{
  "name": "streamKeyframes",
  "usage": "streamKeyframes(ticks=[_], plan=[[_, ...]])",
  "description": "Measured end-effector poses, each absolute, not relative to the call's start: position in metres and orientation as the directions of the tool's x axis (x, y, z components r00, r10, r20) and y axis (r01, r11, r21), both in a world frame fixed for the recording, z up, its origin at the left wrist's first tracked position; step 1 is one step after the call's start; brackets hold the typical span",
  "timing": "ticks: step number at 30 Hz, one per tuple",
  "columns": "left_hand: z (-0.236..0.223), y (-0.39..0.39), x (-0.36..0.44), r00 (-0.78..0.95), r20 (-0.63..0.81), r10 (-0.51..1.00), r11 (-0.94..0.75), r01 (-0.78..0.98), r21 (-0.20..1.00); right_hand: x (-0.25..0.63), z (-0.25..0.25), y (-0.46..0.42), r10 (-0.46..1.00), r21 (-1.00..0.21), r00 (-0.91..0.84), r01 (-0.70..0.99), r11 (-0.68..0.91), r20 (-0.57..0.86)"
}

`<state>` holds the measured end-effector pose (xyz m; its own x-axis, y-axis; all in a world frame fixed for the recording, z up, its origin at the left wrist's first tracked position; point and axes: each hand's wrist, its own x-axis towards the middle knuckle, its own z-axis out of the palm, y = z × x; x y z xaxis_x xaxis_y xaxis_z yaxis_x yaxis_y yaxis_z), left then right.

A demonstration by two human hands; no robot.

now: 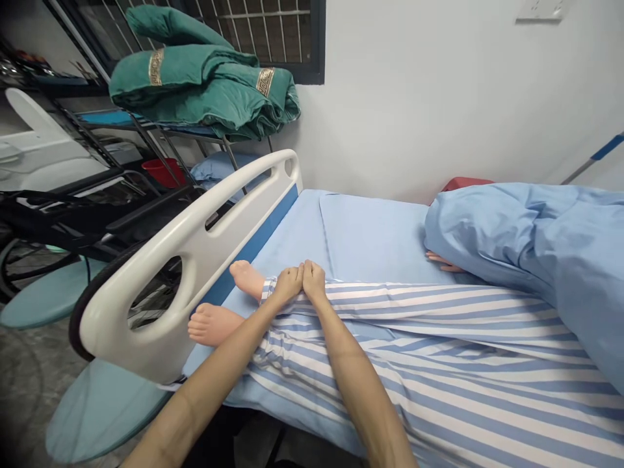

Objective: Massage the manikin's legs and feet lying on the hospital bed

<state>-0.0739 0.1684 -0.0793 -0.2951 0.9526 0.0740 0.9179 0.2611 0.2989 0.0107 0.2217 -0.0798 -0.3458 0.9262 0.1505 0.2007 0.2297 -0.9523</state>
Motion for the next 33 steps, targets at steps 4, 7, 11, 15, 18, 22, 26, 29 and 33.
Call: streamKeyframes(ticks=[4, 7, 11, 15, 18, 22, 26, 29, 33], plan=[[-0.070, 0.174, -0.090, -0.296, -0.104, 0.949, 0.313, 0.921, 0.230, 0.008, -0.066, 0.220, 0.858, -0.856, -0.472, 0.342, 0.388, 0.200], [-0.072, 0.176, -0.089, -0.309, -0.118, 0.944, 0.330, 0.909, 0.253, 0.010, -0.063, 0.219, 0.826, -0.808, -0.505, 0.362, 0.466, 0.250], [-0.074, 0.173, -0.084, -0.329, -0.124, 0.936, 0.352, 0.889, 0.294, 0.015, -0.076, 0.219, 0.865, -0.842, -0.458, 0.366, 0.396, 0.208], [-0.063, 0.175, -0.081, -0.379, -0.070, 0.923, 0.377, 0.851, 0.366, 0.017, -0.087, 0.220, 0.869, -0.882, -0.444, 0.291, 0.371, 0.218], [-0.050, 0.182, -0.077, -0.450, 0.070, 0.890, 0.346, 0.768, 0.538, 0.016, -0.086, 0.222, 0.884, -0.917, -0.411, 0.217, 0.334, 0.225], [-0.048, 0.188, -0.064, -0.547, 0.182, 0.817, 0.246, 0.617, 0.748, 0.018, -0.085, 0.225, 0.899, -0.945, -0.380, 0.146, 0.291, 0.218], [-0.066, 0.179, -0.052, -0.547, 0.131, 0.827, 0.348, 0.680, 0.646, 0.019, -0.089, 0.225, 0.905, -0.960, -0.374, 0.101, 0.260, 0.205], [-0.073, 0.174, -0.049, -0.529, 0.077, 0.845, 0.420, 0.747, 0.516, 0.018, -0.088, 0.226, 0.921, -0.962, -0.344, 0.133, 0.239, 0.181], [-0.068, 0.173, -0.049, -0.503, 0.013, 0.864, 0.442, 0.770, 0.460, 0.020, -0.073, 0.228, 0.918, -0.917, -0.360, 0.287, 0.277, 0.165]])
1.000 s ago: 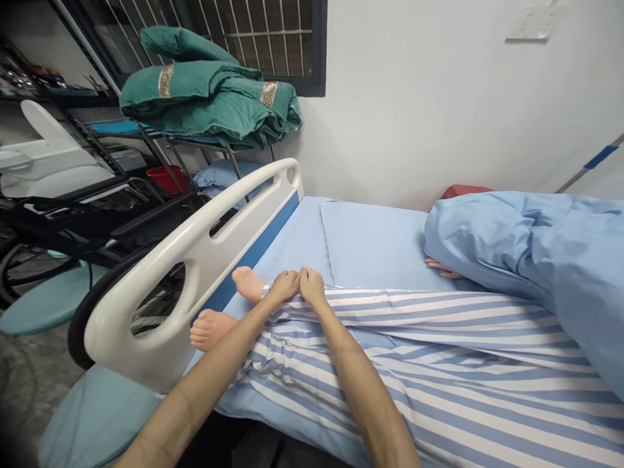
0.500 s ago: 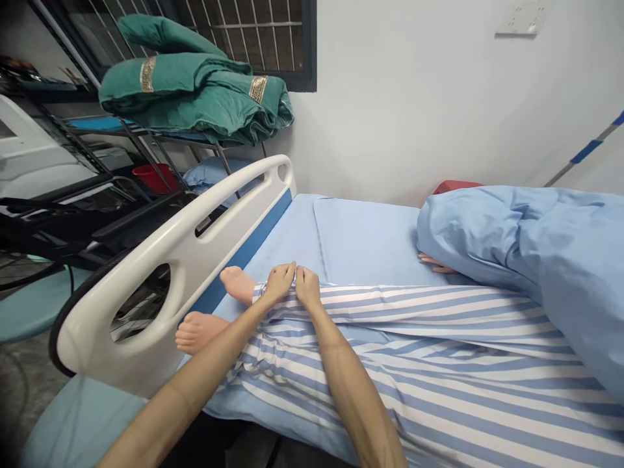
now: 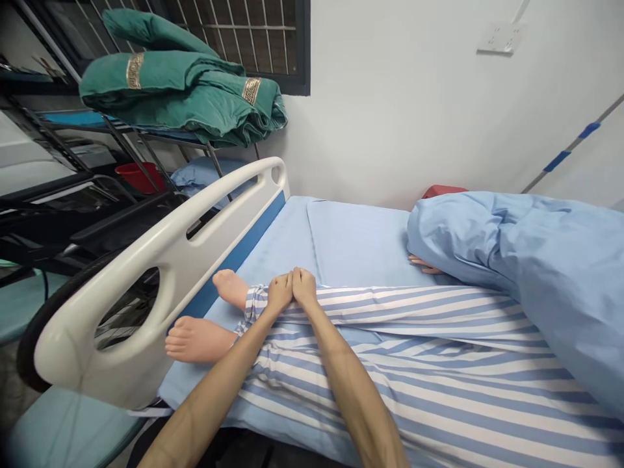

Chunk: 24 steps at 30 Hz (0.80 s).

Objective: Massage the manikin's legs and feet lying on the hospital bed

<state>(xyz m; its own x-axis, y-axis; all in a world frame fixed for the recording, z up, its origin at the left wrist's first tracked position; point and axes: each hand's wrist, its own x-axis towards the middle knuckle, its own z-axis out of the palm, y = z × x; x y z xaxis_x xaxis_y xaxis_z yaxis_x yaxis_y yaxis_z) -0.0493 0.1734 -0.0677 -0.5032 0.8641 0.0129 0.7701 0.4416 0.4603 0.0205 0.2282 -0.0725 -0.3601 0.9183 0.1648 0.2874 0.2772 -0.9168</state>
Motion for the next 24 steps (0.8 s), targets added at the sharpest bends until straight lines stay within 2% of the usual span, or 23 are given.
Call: streamKeyframes(ticks=[4, 7, 11, 18, 21, 24], plan=[[-0.065, 0.172, -0.048, -0.497, -0.050, 0.866, 0.459, 0.752, 0.473, 0.028, -0.058, 0.229, 0.859, -0.822, -0.449, 0.374, 0.429, 0.245], [-0.069, 0.170, -0.047, -0.521, -0.004, 0.853, 0.449, 0.730, 0.516, 0.032, -0.062, 0.227, 0.857, -0.823, -0.463, 0.381, 0.422, 0.226], [-0.072, 0.171, -0.048, -0.528, 0.080, 0.846, 0.370, 0.687, 0.626, 0.033, -0.077, 0.221, 0.875, -0.842, -0.437, 0.374, 0.388, 0.209], [-0.053, 0.183, -0.055, -0.584, 0.157, 0.796, 0.195, 0.494, 0.847, 0.033, -0.080, 0.223, 0.868, -0.856, -0.426, 0.316, 0.408, 0.256], [-0.058, 0.182, -0.047, -0.588, 0.138, 0.797, 0.225, 0.502, 0.835, 0.033, -0.084, 0.225, 0.874, -0.881, -0.414, 0.274, 0.385, 0.253], [-0.070, 0.177, -0.037, -0.586, 0.096, 0.805, 0.350, 0.598, 0.721, 0.033, -0.086, 0.226, 0.891, -0.897, -0.388, 0.266, 0.354, 0.236]])
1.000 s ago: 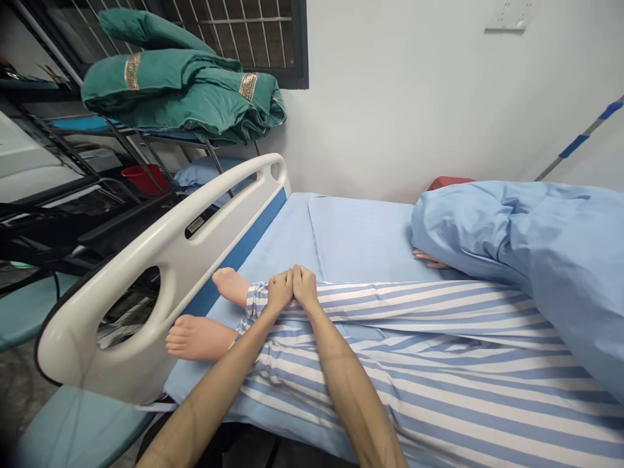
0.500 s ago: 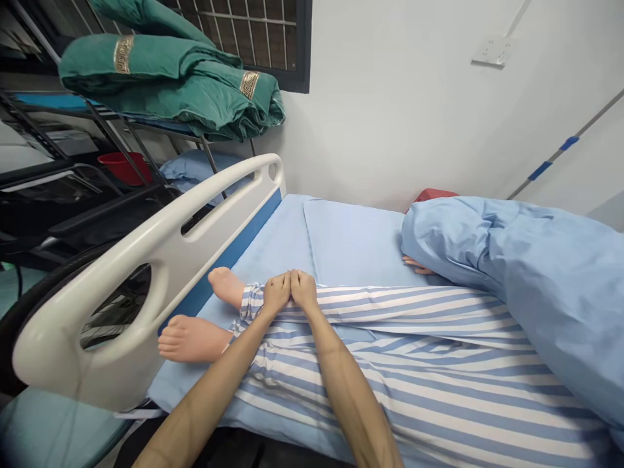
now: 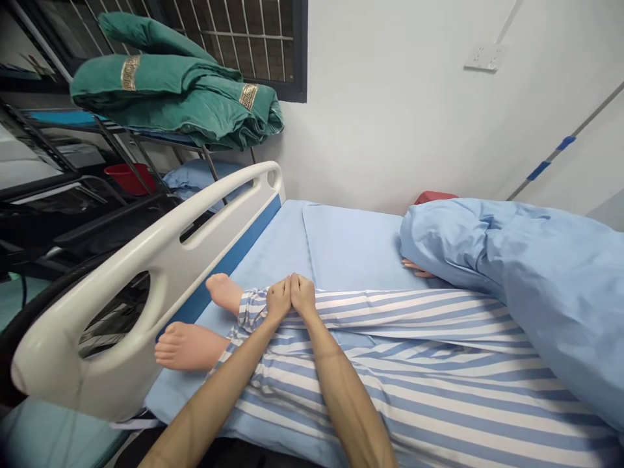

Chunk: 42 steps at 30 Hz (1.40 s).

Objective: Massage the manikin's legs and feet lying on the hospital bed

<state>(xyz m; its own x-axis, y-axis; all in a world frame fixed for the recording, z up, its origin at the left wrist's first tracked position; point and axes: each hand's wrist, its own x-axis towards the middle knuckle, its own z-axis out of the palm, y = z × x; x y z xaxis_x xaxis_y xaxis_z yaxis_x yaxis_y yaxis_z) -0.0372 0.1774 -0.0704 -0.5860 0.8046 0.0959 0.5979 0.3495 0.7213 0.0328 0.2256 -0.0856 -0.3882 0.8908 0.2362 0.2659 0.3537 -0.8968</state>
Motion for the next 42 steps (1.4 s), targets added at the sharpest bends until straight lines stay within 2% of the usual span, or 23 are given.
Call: streamKeyframes(ticks=[4, 7, 9, 15, 20, 24, 30, 33, 36, 39, 42], plan=[[-0.077, 0.175, -0.034, -0.579, 0.061, 0.813, 0.423, 0.661, 0.620, 0.031, -0.076, 0.228, 0.882, -0.838, -0.423, 0.387, 0.385, 0.209], [-0.077, 0.175, -0.037, -0.566, 0.054, 0.823, 0.420, 0.669, 0.614, 0.032, -0.067, 0.229, 0.844, -0.722, -0.496, 0.506, 0.471, 0.203], [-0.078, 0.174, -0.039, -0.566, 0.061, 0.822, 0.411, 0.666, 0.623, 0.034, -0.067, 0.228, 0.832, -0.687, -0.515, 0.529, 0.498, 0.206], [-0.069, 0.177, -0.035, -0.588, 0.056, 0.807, 0.389, 0.600, 0.699, 0.037, -0.082, 0.224, 0.886, -0.806, -0.405, 0.434, 0.403, 0.225], [-0.040, 0.194, -0.020, -0.633, 0.101, 0.768, 0.300, 0.494, 0.816, 0.041, -0.085, 0.232, 0.913, -0.938, -0.358, 0.203, 0.281, 0.196], [-0.041, 0.199, -0.016, -0.637, 0.110, 0.763, 0.263, 0.461, 0.848, 0.043, -0.086, 0.236, 0.918, -0.958, -0.349, 0.141, 0.248, 0.186], [-0.069, 0.182, -0.024, -0.625, 0.061, 0.778, 0.396, 0.564, 0.725, 0.039, -0.084, 0.229, 0.912, -0.915, -0.349, 0.253, 0.315, 0.218], [-0.073, 0.179, -0.025, -0.627, 0.038, 0.778, 0.441, 0.588, 0.678, 0.038, -0.076, 0.228, 0.912, -0.865, -0.359, 0.374, 0.335, 0.197], [-0.073, 0.179, -0.028, -0.631, 0.044, 0.775, 0.423, 0.569, 0.705, 0.037, -0.063, 0.229, 0.872, -0.723, -0.448, 0.533, 0.438, 0.198], [-0.075, 0.180, -0.031, -0.645, 0.058, 0.762, 0.372, 0.509, 0.776, 0.035, -0.056, 0.229, 0.818, -0.601, -0.540, 0.593, 0.536, 0.196], [-0.077, 0.180, -0.031, -0.638, 0.063, 0.767, 0.332, 0.479, 0.813, 0.035, -0.064, 0.229, 0.828, -0.664, -0.518, 0.544, 0.512, 0.214]])
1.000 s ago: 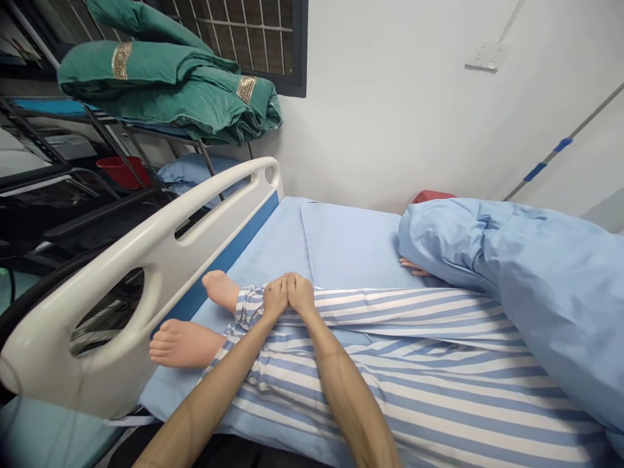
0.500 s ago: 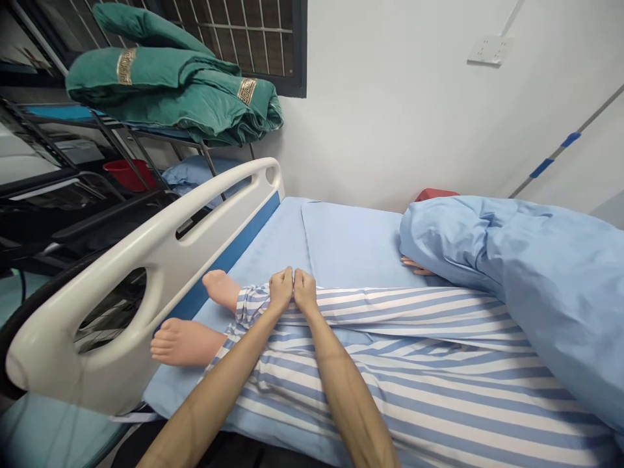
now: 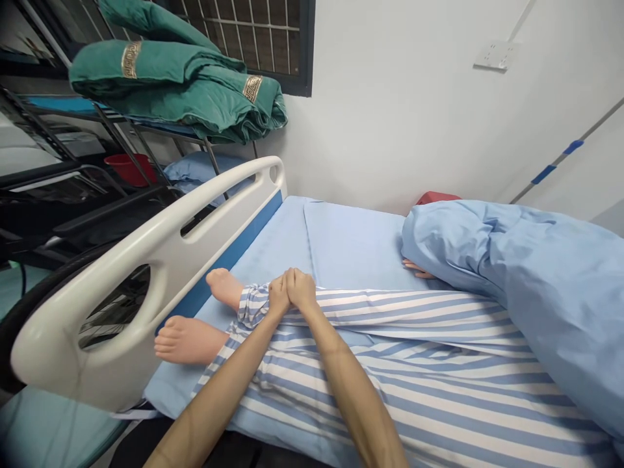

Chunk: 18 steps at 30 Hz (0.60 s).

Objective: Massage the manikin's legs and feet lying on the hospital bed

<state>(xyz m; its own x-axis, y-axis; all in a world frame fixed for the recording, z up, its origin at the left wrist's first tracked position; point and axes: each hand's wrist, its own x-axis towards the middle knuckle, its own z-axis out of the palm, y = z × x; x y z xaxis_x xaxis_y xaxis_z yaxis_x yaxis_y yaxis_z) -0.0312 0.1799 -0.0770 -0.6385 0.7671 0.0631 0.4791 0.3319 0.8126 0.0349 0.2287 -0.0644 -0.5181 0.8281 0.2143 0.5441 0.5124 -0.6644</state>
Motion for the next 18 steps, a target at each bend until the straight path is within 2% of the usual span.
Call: streamKeyframes(ticks=[5, 12, 14, 18], plan=[[-0.071, 0.180, -0.034, -0.595, 0.092, 0.798, 0.248, 0.463, 0.851, 0.039, -0.083, 0.229, 0.856, -0.812, -0.458, 0.387, 0.436, 0.241], [-0.050, 0.181, -0.058, -0.589, 0.146, 0.795, 0.110, 0.377, 0.920, 0.040, -0.078, 0.232, 0.856, -0.843, -0.455, 0.335, 0.422, 0.248], [-0.054, 0.179, -0.058, -0.594, 0.134, 0.793, 0.146, 0.399, 0.905, 0.040, -0.078, 0.231, 0.859, -0.840, -0.453, 0.349, 0.416, 0.237], [-0.071, 0.175, -0.052, -0.588, 0.138, 0.797, 0.268, 0.550, 0.791, 0.041, -0.080, 0.229, 0.853, -0.785, -0.477, 0.439, 0.438, 0.210]])
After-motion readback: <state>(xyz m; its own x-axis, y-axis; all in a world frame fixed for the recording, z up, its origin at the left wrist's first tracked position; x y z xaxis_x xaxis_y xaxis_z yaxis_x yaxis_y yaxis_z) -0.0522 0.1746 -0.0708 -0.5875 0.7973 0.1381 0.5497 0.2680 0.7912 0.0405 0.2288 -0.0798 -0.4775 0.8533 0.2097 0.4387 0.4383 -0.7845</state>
